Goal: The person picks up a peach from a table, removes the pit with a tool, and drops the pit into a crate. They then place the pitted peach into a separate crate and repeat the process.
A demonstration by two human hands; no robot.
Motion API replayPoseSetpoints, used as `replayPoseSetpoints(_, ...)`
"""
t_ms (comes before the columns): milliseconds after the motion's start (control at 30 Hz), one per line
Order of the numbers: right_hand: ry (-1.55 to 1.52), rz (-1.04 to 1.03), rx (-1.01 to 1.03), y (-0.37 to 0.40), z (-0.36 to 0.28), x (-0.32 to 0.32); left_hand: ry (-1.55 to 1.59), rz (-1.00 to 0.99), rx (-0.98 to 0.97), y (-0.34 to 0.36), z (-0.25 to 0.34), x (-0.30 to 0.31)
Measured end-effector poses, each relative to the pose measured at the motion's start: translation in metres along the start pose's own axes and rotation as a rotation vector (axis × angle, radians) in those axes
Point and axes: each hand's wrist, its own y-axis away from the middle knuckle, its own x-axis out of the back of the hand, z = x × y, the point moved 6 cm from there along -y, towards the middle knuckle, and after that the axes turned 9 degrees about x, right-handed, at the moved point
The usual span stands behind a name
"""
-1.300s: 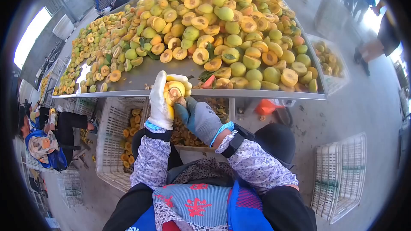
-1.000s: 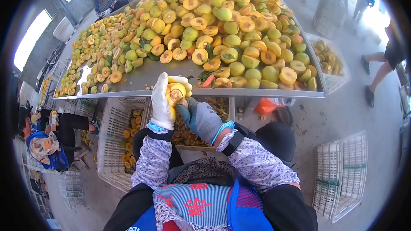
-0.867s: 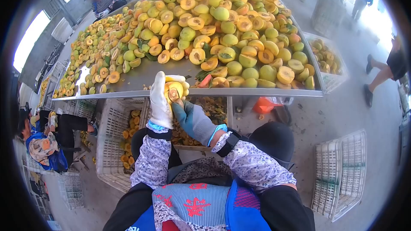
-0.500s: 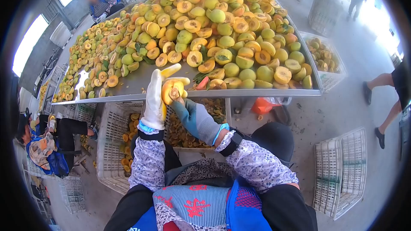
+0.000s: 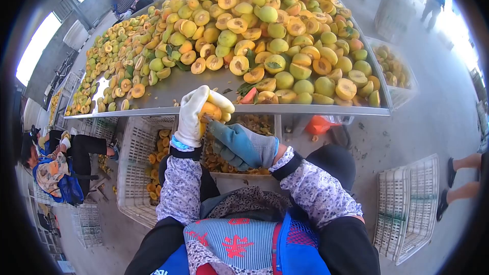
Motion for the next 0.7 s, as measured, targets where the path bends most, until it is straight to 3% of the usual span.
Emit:
replayPoseSetpoints(133, -0.348, -0.217, 0.028, -0.008, 0.009, -0.014, 0.323, 0.257, -0.015, 0.006, -0.008, -0.004)
replayPoseSetpoints(200, -0.229, -0.16, 0.04, -0.009, 0.008, -0.01, 0.604, 0.266, 0.074, 0.009, -0.013, -0.007)
replayPoseSetpoints(233, -0.168, -0.131, 0.045, -0.009, 0.008, -0.009, 0.612, 0.215, 0.107, 0.009, -0.013, -0.008)
replayPoseSetpoints(333, 0.189, 0.067, 0.19, -0.007, -0.001, -0.007, 0.123, 0.04, -0.037, 0.004, -0.003, -0.003)
replayPoseSetpoints(467, -0.066, -0.048, 0.06, -0.011, 0.009, -0.007, 0.565, 0.121, -0.041, 0.006, -0.014, -0.004)
replayPoseSetpoints(533, 0.043, 0.051, 0.068, -0.01, 0.002, -0.008, 0.758, 0.059, -0.018, 0.001, -0.024, 0.002)
replayPoseSetpoints(600, 0.322, 0.124, 0.392, -0.025, 0.013, 0.005, 0.977, 0.023, 0.059, -0.001, -0.035, 0.009)
replayPoseSetpoints(633, 0.459, 0.161, 0.555, -0.028, 0.014, 0.008, 1.129, -0.09, -0.024, -0.001, -0.031, 0.016)
replayPoseSetpoints(700, 0.846, 0.248, 0.547, -0.017, 0.023, 0.027, 1.037, -0.047, -0.192, 0.007, -0.019, 0.055)
